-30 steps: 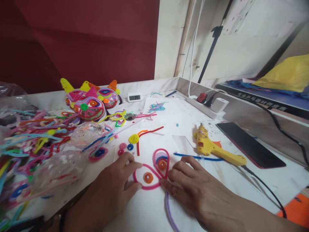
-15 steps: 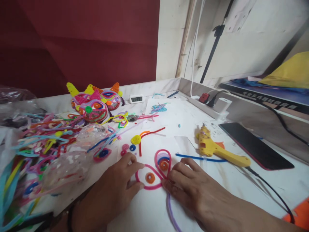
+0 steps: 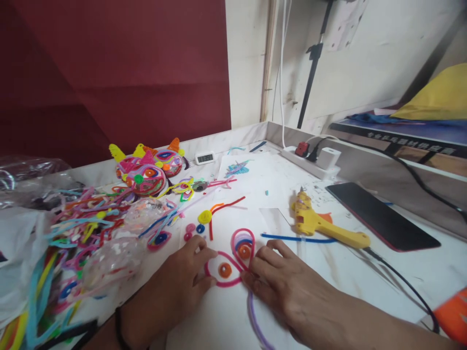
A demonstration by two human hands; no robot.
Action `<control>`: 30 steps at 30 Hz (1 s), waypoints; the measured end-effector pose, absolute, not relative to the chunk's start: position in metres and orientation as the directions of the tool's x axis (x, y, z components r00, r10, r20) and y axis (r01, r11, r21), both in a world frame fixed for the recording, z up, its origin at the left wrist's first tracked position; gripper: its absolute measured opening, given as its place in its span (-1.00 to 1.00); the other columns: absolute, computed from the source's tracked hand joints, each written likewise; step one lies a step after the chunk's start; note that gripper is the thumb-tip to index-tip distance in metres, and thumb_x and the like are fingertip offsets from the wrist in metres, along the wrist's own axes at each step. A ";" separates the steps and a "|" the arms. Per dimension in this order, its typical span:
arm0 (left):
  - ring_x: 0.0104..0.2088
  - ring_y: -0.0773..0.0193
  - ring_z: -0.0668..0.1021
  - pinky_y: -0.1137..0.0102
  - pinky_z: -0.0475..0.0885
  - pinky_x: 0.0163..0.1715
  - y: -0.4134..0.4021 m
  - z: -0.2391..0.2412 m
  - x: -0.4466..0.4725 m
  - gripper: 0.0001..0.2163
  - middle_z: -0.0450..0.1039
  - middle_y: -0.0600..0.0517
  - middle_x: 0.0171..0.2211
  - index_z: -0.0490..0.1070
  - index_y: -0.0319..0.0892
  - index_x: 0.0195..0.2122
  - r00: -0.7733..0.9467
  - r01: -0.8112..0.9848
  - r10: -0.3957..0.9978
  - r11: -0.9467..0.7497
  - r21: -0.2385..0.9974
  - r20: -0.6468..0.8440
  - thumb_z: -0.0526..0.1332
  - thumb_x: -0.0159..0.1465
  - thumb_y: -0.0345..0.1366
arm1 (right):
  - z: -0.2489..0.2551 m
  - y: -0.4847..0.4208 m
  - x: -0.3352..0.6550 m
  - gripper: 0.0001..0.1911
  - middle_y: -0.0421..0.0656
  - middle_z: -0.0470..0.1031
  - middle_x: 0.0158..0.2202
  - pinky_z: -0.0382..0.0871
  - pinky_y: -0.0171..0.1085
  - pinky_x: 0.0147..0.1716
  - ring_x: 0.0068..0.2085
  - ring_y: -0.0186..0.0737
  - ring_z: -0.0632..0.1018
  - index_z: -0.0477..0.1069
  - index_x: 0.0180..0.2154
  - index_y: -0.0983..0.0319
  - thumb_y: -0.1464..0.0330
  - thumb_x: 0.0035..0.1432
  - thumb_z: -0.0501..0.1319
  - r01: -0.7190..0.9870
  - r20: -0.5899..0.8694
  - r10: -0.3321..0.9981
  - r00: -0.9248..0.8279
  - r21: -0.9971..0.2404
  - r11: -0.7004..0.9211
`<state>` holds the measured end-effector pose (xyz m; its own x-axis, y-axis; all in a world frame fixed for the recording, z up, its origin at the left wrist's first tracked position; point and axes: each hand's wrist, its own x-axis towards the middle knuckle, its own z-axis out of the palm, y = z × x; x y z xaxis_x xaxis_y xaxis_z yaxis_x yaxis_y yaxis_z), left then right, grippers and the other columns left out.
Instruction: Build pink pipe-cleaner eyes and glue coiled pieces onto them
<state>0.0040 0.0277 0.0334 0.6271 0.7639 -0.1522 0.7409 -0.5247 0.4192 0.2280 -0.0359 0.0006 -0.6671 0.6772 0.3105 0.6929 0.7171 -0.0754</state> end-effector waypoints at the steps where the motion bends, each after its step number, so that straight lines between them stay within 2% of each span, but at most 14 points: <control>1: -0.19 0.23 0.47 0.28 0.38 -0.14 0.027 0.035 0.004 -0.76 0.30 -0.02 -0.08 0.40 -0.08 -0.08 0.626 0.743 0.764 -0.523 0.418 -0.155 0.13 0.22 -0.37 | 0.002 -0.036 0.228 -0.83 -0.09 0.40 -0.24 0.14 -0.10 -0.20 -0.24 -0.13 0.32 0.38 -0.16 0.27 0.48 0.21 0.10 0.698 0.309 0.681 -0.664 -0.072 0.713; 9: -0.16 0.22 0.45 0.28 0.36 -0.09 0.027 0.043 0.007 -0.82 0.33 0.01 -0.13 0.40 -0.11 -0.17 0.636 0.743 0.752 -0.537 0.401 -0.173 0.13 0.20 -0.40 | 0.005 -0.037 0.225 -0.77 -0.10 0.42 -0.24 0.17 -0.10 -0.18 -0.21 -0.11 0.34 0.39 -0.11 0.24 0.50 0.21 0.09 0.721 0.328 0.698 -0.637 -0.067 0.689; 13: -0.11 0.22 0.44 0.30 0.35 -0.07 0.028 0.042 0.007 -0.78 0.33 0.03 -0.11 0.38 -0.07 -0.12 0.663 0.719 0.733 -0.564 0.407 -0.154 0.13 0.22 -0.40 | 0.003 -0.036 0.225 -0.81 -0.11 0.42 -0.25 0.18 -0.10 -0.21 -0.23 -0.11 0.34 0.40 -0.15 0.24 0.50 0.21 0.10 0.719 0.316 0.702 -0.639 -0.078 0.690; 17: -0.12 0.23 0.45 0.32 0.37 -0.09 0.028 0.037 0.003 -0.75 0.33 0.03 -0.08 0.36 -0.01 -0.05 0.682 0.700 0.722 -0.596 0.393 -0.120 0.10 0.26 -0.37 | 0.004 -0.037 0.226 -0.78 -0.11 0.43 -0.25 0.17 -0.10 -0.20 -0.23 -0.13 0.34 0.39 -0.10 0.25 0.49 0.25 0.07 0.716 0.323 0.703 -0.634 -0.098 0.691; 22: -0.11 0.22 0.46 0.29 0.39 -0.07 0.030 0.031 -0.003 -0.74 0.33 0.00 -0.06 0.36 -0.01 -0.02 0.697 0.689 0.710 -0.625 0.367 -0.100 0.09 0.27 -0.34 | 0.004 -0.037 0.225 -0.83 -0.09 0.43 -0.26 0.17 -0.11 -0.20 -0.24 -0.15 0.34 0.40 -0.19 0.26 0.50 0.26 0.07 0.714 0.315 0.701 -0.640 -0.094 0.693; 26: -0.12 0.22 0.47 0.28 0.41 -0.08 0.028 0.030 -0.004 -0.71 0.30 0.00 -0.04 0.35 0.01 0.00 0.702 0.691 0.703 -0.636 0.344 -0.111 0.08 0.27 -0.36 | 0.004 -0.038 0.225 -0.80 -0.10 0.43 -0.24 0.16 -0.10 -0.17 -0.22 -0.14 0.33 0.39 -0.12 0.26 0.50 0.26 0.07 0.719 0.307 0.706 -0.638 -0.092 0.689; 30: -0.14 0.21 0.48 0.25 0.42 -0.09 0.026 0.033 -0.003 -0.69 0.27 -0.01 -0.02 0.34 0.01 0.01 0.694 0.706 0.706 -0.627 0.329 -0.145 0.05 0.27 -0.39 | 0.005 -0.038 0.225 -0.82 -0.12 0.42 -0.25 0.13 -0.09 -0.17 -0.23 -0.14 0.32 0.39 -0.15 0.26 0.49 0.25 0.07 0.718 0.292 0.706 -0.645 -0.084 0.691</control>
<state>-0.0027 0.0259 0.0333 0.6936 0.7055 -0.1453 0.7064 -0.6267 0.3292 0.2251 -0.0376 0.0046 -0.6452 0.7059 0.2922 0.7179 0.6910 -0.0842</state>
